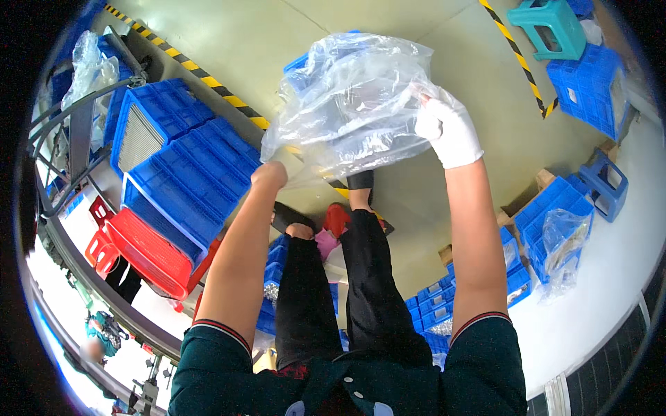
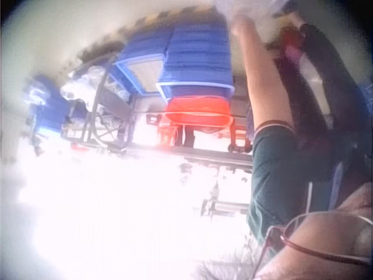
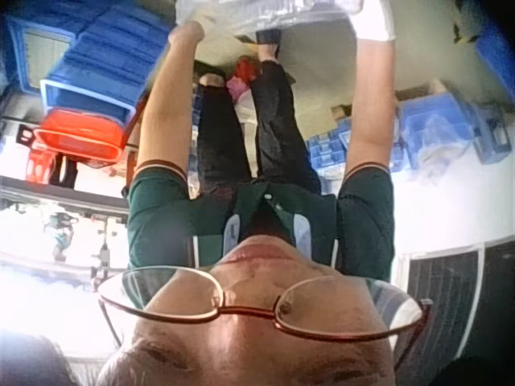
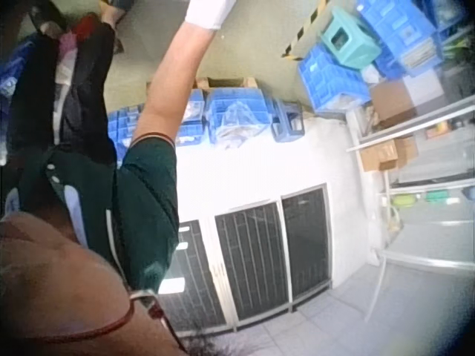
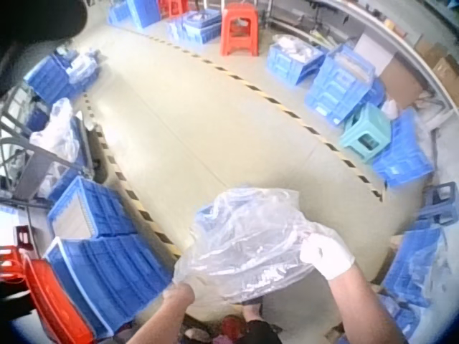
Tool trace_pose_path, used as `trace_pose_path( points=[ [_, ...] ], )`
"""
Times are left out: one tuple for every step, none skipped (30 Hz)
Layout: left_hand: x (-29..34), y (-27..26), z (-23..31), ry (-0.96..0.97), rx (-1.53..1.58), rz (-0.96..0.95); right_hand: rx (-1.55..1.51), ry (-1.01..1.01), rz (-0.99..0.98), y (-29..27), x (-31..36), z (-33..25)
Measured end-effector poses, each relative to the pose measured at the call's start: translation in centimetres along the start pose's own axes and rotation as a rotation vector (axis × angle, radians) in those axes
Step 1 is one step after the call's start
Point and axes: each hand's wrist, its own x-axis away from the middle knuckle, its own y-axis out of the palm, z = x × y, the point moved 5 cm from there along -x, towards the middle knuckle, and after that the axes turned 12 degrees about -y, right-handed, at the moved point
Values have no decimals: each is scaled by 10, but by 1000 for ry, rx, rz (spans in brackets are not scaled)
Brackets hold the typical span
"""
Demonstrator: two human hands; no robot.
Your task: The person sorts small metal pins and metal tubes from a plastic bag into a blue crate and a red tray, wearing gloves.
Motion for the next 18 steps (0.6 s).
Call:
trace_pose_path(
  points=[
    [9, -6, 15, 37, 41, -7, 25, 20, -7, -2, 2, 2],
    [16, -9, 33, 76, 83, -14, 24, 22, -3, -4, 2, 3],
    [21, -19, 52, 194, 245, 75, 100, 6, 88, -4, 0, 3],
    [23, -29, 68, 308, 407, 166, 174, -9, 177, -1, -1, 3],
    [18, -34, 84, 429, 639, 135, 168, -5, 176, 6, -3, 4],
    [10, -39, 99, 553, 874, 101, 200, -48, 179, 13, -4, 2],
    [7, -41, 108, 549, 875, 102, 235, -91, 180, 21, -5, -2],
    [0, -37, 115, 474, 1204, -150, 235, -88, 178, 31, -5, -6],
    [-6, -32, 126, 385, 1521, -422, 546, -165, 309, 34, 0, -22],
    [-15, -29, 130, 412, 1626, -499, 846, -242, 433, 37, 6, -33],
    [-24, -25, 132, 408, 1626, -494, 796, -366, 450, 28, 18, -39],
    [-29, -20, 139, 377, 1712, -562, 940, -485, 495, 38, 34, -54],
    [-33, -14, 142, 338, 1796, -625, 1046, -562, 567, 42, 54, -58],
    [-37, -9, 140, 327, 1795, -623, 1064, -575, 615, 37, 75, -47],
    [-40, -7, 141, 306, 1848, -640, 1108, -420, 502, 36, 91, -29],
    [-44, -4, 141, 282, 1902, -651, 1141, -265, 385, 34, 109, -7],
    [-46, -4, 146, 281, 1905, -655, 1333, -167, 217, 32, 128, 19],
    [-49, -2, 153, 237, 1978, -693, 1178, 35, 265, 35, 151, 48]
  ],
)
